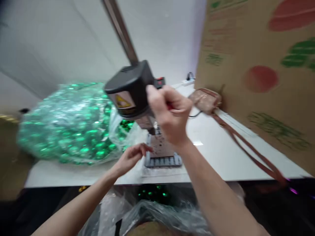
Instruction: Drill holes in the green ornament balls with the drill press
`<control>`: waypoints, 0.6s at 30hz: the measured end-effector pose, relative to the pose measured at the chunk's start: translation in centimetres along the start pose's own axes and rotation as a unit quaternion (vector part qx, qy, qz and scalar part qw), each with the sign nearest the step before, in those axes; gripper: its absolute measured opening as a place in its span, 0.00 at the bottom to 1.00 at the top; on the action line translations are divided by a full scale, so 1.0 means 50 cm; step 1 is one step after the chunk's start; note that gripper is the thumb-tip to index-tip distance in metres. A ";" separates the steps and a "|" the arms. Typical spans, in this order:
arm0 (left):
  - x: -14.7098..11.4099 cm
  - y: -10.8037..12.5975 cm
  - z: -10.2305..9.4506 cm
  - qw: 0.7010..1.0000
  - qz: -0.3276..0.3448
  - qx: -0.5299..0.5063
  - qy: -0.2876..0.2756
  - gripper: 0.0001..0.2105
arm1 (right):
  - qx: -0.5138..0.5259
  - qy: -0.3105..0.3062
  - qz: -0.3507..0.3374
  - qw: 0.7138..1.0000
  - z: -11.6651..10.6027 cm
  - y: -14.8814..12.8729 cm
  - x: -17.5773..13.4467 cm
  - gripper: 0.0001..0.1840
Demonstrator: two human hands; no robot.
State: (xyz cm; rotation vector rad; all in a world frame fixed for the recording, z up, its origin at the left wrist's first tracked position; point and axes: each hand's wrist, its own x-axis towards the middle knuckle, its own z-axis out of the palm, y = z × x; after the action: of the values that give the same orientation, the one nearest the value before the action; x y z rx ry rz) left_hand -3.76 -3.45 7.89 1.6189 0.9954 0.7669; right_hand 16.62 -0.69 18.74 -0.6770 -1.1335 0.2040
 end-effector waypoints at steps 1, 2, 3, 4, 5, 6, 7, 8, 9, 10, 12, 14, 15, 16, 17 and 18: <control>0.010 0.007 -0.048 0.995 0.031 0.056 0.074 0.05 | 0.047 0.014 0.012 0.999 0.002 0.005 -0.001 0.24; 0.021 0.011 -0.091 0.983 0.055 0.112 0.137 0.05 | 0.076 0.022 0.018 0.997 0.004 0.010 -0.002 0.24; 0.034 0.014 -0.130 0.967 0.069 0.163 0.185 0.07 | 0.096 0.028 0.023 0.995 0.006 0.014 -0.003 0.23; 0.048 0.015 -0.162 0.952 0.071 0.204 0.215 0.08 | 0.103 0.033 0.024 0.994 0.006 0.017 -0.003 0.23; 0.065 0.014 -0.188 0.943 0.059 0.235 0.228 0.09 | 0.107 0.037 0.020 0.993 0.006 0.017 -0.003 0.23; 0.083 0.010 -0.207 0.939 0.033 0.255 0.230 0.10 | 0.107 0.040 0.017 0.993 0.005 0.017 -0.004 0.23; 0.102 0.003 -0.221 0.937 -0.002 0.267 0.226 0.10 | 0.103 0.042 0.014 0.994 0.004 0.017 -0.004 0.23; 0.122 -0.006 -0.229 0.936 -0.038 0.273 0.221 0.11 | 0.098 0.045 0.012 0.994 0.003 0.016 -0.004 0.23; 0.141 -0.016 -0.234 0.934 -0.070 0.274 0.218 0.10 | 0.092 0.047 0.011 0.995 0.003 0.015 -0.004 0.23; 0.158 -0.028 -0.236 0.933 -0.095 0.271 0.217 0.10 | 0.085 0.049 0.010 0.995 0.002 0.015 -0.004 0.23; 0.187 -0.052 -0.238 0.933 -0.122 0.257 0.221 0.10 | 0.077 0.053 0.008 0.996 0.003 0.016 -0.003 0.24; 0.205 -0.073 -0.242 0.935 -0.132 0.236 0.229 0.11 | 0.076 0.055 0.007 0.996 0.004 0.018 -0.003 0.24; 0.210 -0.081 -0.244 0.937 -0.135 0.222 0.233 0.13 | 0.076 0.055 0.005 0.996 0.004 0.019 -0.003 0.24; 0.214 -0.087 -0.247 0.940 -0.135 0.205 0.238 0.14 | 0.078 0.056 0.004 0.995 0.004 0.020 -0.002 0.24; 0.215 -0.089 -0.249 0.943 -0.131 0.186 0.243 0.15 | 0.080 0.055 0.004 0.995 0.004 0.020 -0.002 0.24; 0.215 -0.090 -0.250 0.946 -0.125 0.166 0.249 0.16 | 0.080 0.054 0.004 0.995 0.004 0.020 -0.002 0.24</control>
State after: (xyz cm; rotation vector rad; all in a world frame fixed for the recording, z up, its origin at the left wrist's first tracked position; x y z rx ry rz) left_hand -10.73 12.12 6.77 1.5626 1.7362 0.8865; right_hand 16.59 0.12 18.10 -0.5452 -0.9987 0.2588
